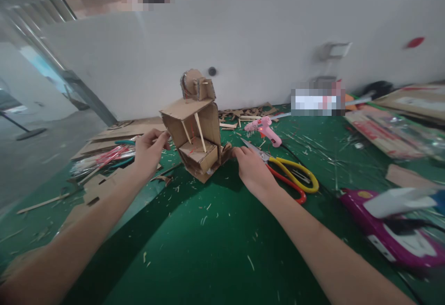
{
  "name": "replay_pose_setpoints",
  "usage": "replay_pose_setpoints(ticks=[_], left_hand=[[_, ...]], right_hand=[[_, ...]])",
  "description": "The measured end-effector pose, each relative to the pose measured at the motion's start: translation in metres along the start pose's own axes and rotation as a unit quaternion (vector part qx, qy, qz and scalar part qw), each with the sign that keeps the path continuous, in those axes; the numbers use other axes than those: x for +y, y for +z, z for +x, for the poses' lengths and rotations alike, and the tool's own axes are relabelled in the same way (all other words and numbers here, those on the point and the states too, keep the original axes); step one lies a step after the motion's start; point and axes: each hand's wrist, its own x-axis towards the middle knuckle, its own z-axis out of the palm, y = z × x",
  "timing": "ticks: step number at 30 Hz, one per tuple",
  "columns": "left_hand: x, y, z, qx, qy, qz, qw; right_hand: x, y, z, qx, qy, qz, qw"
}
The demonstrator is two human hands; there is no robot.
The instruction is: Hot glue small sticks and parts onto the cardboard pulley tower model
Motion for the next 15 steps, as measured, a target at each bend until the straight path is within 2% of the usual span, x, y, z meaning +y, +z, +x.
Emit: replay_pose_setpoints(ticks=[3, 7, 9, 12, 15], left_hand=[[-0.005, -0.002, -0.001, -0.018, 0.007, 0.018, 1.000], [-0.014, -0.003, 0.003, -0.089, -0.004, 0.053, 0.995], [-0.018, 0.001, 0.005, -0.113, -0.010, 0.037, 0.993], [-0.018, 0.011, 0.001, -0.161, -0.064, -0.094, 0.980], [-0.009, 0.024, -0.010, -0.202, -0.145, -0.272, 0.930]], right_hand=[[0.001, 0.002, 0.000, 0.000, 0.000, 0.005, 1.000], [0.003, 0.004, -0.001, 0.001, 0.000, 0.021, 1.000], [0.003, 0.005, -0.001, 0.003, 0.000, 0.035, 0.999], [0.002, 0.005, 0.000, 0.007, 0.003, 0.059, 0.998], [0.000, 0.004, 0.000, 0.044, 0.026, 0.124, 0.991]])
